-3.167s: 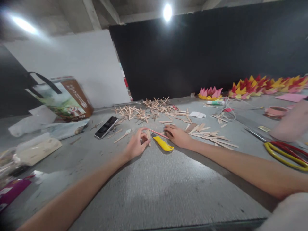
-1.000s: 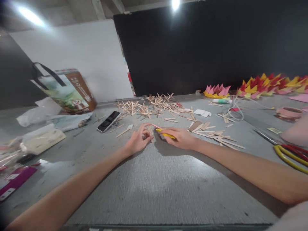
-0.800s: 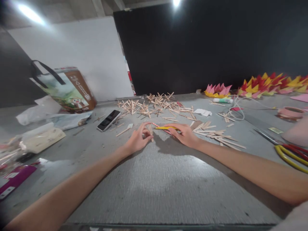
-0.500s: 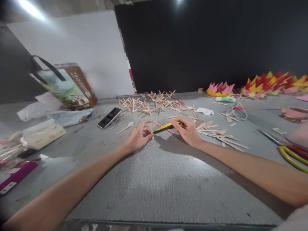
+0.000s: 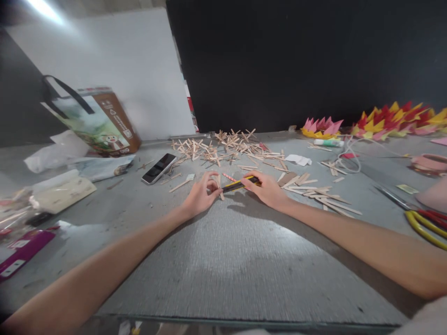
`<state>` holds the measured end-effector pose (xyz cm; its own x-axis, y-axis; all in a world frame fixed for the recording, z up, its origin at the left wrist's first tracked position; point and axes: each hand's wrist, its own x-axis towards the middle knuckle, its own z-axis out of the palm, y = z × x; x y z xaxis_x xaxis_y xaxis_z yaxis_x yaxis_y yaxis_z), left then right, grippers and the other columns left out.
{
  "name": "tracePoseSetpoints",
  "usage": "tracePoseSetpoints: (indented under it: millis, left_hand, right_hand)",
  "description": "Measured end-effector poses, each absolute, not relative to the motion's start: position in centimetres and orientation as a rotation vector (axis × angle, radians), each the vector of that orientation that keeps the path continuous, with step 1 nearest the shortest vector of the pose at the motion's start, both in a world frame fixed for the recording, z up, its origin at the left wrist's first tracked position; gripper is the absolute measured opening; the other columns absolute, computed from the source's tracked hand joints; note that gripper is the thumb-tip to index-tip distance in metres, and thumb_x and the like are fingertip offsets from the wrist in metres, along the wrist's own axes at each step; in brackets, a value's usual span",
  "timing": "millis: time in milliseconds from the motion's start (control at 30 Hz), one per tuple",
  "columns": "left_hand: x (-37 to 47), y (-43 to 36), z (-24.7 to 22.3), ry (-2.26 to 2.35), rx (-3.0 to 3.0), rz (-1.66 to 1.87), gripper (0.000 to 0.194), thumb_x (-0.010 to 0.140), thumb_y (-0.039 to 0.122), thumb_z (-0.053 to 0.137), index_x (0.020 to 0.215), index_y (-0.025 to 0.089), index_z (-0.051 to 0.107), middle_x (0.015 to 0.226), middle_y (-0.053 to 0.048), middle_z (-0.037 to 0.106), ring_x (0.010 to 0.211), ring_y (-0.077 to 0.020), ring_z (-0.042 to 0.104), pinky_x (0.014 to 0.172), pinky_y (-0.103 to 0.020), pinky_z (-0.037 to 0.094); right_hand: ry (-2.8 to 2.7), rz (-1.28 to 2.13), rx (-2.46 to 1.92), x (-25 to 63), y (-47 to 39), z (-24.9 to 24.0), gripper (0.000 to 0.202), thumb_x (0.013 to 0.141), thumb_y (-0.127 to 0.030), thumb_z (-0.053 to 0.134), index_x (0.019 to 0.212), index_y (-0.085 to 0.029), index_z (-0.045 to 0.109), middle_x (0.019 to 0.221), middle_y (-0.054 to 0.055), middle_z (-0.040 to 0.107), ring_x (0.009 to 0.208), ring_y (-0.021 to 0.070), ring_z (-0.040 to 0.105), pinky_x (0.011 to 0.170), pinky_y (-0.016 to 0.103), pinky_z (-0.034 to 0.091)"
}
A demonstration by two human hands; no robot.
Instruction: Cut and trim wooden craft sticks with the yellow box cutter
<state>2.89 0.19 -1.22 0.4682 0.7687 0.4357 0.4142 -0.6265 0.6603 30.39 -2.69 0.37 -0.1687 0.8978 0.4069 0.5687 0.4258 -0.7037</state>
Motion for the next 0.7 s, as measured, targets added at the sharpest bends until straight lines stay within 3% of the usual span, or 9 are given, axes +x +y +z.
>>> tracePoseSetpoints:
  millis: [100,267,500,700]
  left_hand:
    - [2.9,0.1,-1.1,1.047,2.245,1.004,0.045,0.098,0.023,0.063,0.139,0.02,0.044,0.083,0.003,0.071,0.073,-0.0157,0.065,0.078,-0.029,0.048]
    - [3.0,-0.1,-0.9,1.151,2.294,1.023,0.05,0.097,0.024,0.065,0.142,0.02,0.046,0.088,0.002,0.073,0.079,-0.0171,0.068,0.081,-0.03,0.05]
    - [3.0,-0.5,-0.6,1.176,2.273,0.967,0.058,0.094,0.022,0.065,0.148,0.02,0.042,0.088,0.002,0.077,0.081,-0.0187,0.072,0.083,-0.032,0.052]
    - [3.0,-0.5,-0.6,1.178,2.243,0.952,0.058,0.095,0.022,0.063,0.149,0.019,0.042,0.088,0.001,0.079,0.08,-0.0203,0.073,0.084,-0.033,0.053]
  right_hand:
    - [-1.887,0.482,-1.299,30.2,-2.7,0.3,0.038,0.094,-0.06,0.072,0.097,-0.022,0.076,0.08,0.002,0.074,0.067,0.0191,0.061,0.061,0.03,0.044]
    - [-1.971,0.403,-1.294,30.0,-3.2,0.3,0.035,0.093,-0.057,0.071,0.084,-0.024,0.06,0.071,0.0,0.068,0.06,0.0175,0.057,0.057,0.029,0.04]
    - [-2.01,0.389,-1.128,30.2,-3.9,0.1,0.032,0.107,-0.052,0.057,0.12,-0.024,0.066,0.089,0.004,0.079,0.061,0.0171,0.062,0.061,0.029,0.046]
    - [-2.01,0.344,-1.081,30.3,-4.1,0.1,0.031,0.108,-0.047,0.057,0.123,-0.023,0.071,0.089,0.004,0.078,0.055,0.0144,0.056,0.055,0.028,0.045]
